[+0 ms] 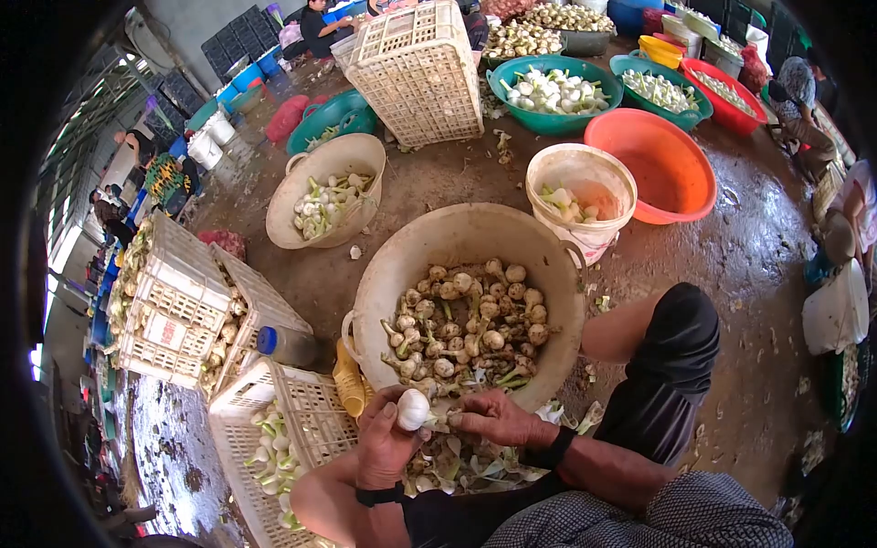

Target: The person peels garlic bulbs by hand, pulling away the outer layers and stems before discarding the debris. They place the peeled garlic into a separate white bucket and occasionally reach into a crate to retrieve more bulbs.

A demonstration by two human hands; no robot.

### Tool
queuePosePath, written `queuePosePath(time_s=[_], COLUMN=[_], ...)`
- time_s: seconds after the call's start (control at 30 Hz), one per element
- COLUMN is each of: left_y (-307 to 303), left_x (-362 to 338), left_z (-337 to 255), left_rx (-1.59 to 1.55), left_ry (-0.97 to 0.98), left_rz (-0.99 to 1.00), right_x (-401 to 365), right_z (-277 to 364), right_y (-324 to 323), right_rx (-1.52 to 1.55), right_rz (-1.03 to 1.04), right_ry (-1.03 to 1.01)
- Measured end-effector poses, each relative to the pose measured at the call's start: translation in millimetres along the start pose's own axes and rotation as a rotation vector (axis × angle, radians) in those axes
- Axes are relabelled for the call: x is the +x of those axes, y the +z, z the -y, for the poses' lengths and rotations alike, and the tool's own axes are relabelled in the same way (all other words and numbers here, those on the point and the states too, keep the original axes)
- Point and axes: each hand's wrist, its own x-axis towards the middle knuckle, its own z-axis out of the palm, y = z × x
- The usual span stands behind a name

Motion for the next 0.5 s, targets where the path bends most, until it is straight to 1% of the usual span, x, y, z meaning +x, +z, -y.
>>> queuePosePath(time_s=[0.1,0.23,0.3,0.5], left_y=[0.8,0.1,0.5,-0.1], left_x=[1.4,4.2,4.9,4.6], left_z=[2.1,3.0,4.6,4.4], left_rx=[0.035,0.037,0.046,0.127], left_ry=[-0.008,-0.029,-0.008,-0.051], left_rz=[-0.027,-0.006,-0.019,0.014], right_x=[-1.5,-4.3,-5.2,-6.3], right_z=[5.2,9.8,13.2,17.1], right_y=[-0.6,-3.7,-3.8,-3.1], right_rx=[-0.016,-0.034,-0.025,-0.054], right_rz=[0.031,0.090,0.097,0.115], right_ry=[0.001,0.010,0.025,0.055])
